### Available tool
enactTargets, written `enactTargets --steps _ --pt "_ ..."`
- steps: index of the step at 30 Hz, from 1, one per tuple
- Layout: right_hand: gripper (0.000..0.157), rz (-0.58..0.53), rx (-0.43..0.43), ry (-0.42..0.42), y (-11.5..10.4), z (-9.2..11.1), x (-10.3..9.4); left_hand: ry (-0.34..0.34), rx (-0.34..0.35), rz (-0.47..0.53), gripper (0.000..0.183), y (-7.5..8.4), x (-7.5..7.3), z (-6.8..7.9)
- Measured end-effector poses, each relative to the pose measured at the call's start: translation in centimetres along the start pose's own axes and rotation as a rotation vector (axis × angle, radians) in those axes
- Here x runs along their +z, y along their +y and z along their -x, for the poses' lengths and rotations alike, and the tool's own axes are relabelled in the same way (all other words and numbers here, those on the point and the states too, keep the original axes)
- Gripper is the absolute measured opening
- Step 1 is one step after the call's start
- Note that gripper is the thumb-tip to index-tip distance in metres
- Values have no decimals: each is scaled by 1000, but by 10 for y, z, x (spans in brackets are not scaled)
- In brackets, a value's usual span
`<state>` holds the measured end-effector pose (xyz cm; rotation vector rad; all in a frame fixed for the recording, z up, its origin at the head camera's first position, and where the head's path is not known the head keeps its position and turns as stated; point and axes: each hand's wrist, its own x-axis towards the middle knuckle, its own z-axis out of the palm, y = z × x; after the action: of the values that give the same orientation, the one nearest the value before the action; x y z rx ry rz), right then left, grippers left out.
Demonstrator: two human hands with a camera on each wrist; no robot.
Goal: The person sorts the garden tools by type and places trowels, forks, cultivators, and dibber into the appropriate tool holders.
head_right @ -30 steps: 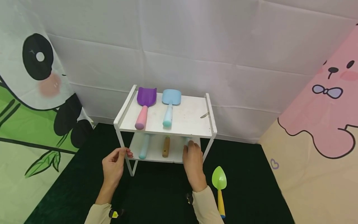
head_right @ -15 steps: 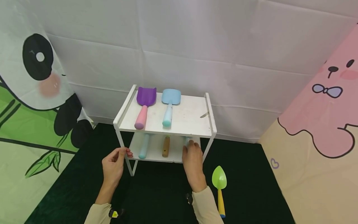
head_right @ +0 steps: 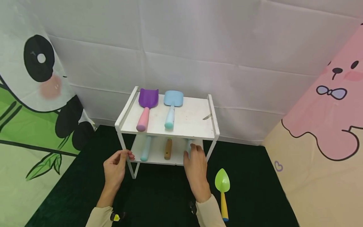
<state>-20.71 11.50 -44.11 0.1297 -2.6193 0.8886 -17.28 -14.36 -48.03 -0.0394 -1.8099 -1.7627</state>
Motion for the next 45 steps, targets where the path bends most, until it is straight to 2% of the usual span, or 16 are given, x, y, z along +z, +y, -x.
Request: enactTargets --steps 7,11,14,19,27,34,45 --pt "31 -7 -36 20 0 5 -5 -1 1 0 23 0 0 0" --pt "30 -28 -57 16 3 9 -7 2 -3 15 23 -21 -2 -2" --pt "30 -40 -83 39 6 13 -6 -1 2 11 23 -25 -3 -2" --pt "30 -69 -153 99 13 21 -5 -6 -19 -4 24 -5 0 0" --pt "34 -140 -250 128 24 31 -7 -3 -31 1 24 -4 0 0" --pt "42 -157 -320 127 35 40 -8 -4 -40 -13 25 -3 0 1" --pt "45 -164 -361 80 57 56 -13 -14 -20 -51 23 -1 -1 1"
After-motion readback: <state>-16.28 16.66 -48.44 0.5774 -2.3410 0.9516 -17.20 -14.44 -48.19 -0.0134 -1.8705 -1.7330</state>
